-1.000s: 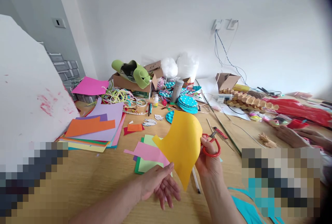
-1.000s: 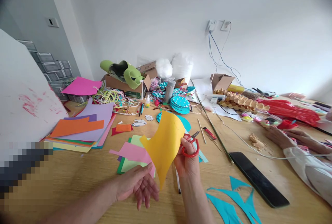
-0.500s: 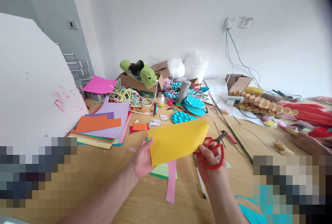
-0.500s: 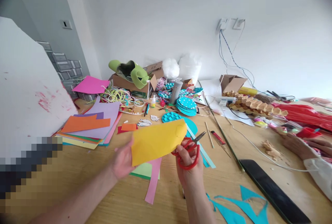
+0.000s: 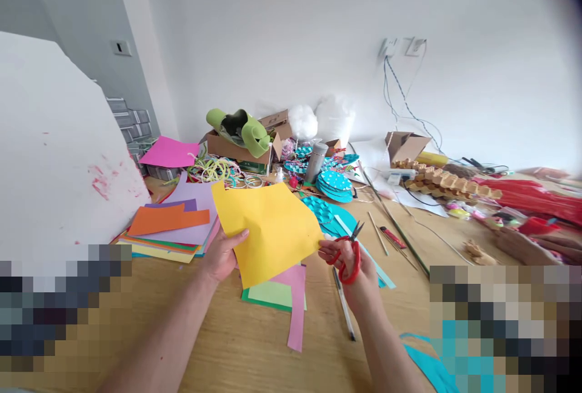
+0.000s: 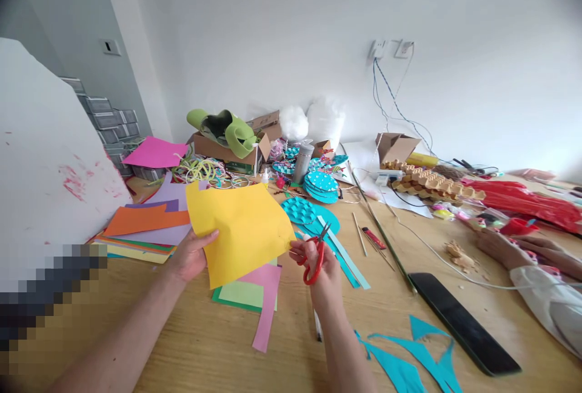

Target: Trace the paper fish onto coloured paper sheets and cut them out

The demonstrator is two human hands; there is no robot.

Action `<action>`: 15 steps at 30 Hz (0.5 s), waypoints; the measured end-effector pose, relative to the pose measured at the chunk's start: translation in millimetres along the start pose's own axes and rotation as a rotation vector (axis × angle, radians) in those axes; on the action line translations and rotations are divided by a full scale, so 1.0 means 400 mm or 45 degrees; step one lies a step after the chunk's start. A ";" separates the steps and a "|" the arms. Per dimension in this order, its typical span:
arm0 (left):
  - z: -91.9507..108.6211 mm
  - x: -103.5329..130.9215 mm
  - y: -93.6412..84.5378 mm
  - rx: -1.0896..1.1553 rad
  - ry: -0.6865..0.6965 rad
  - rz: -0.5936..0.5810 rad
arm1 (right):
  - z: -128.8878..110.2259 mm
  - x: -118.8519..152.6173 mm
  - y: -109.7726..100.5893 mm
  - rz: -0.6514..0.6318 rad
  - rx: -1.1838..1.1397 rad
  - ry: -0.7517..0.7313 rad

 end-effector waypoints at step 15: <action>0.000 0.034 0.008 -0.092 -0.202 -0.360 | 0.043 -0.009 0.015 -0.312 0.114 0.332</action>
Point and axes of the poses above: each hand's wrist, its own x-axis away from the middle knuckle, its own y-axis out of the palm, z = x × y, the point moved 5 cm from there along -x, towards the middle knuckle, and after that the axes turned 13 degrees about y, right-handed, at the moved point
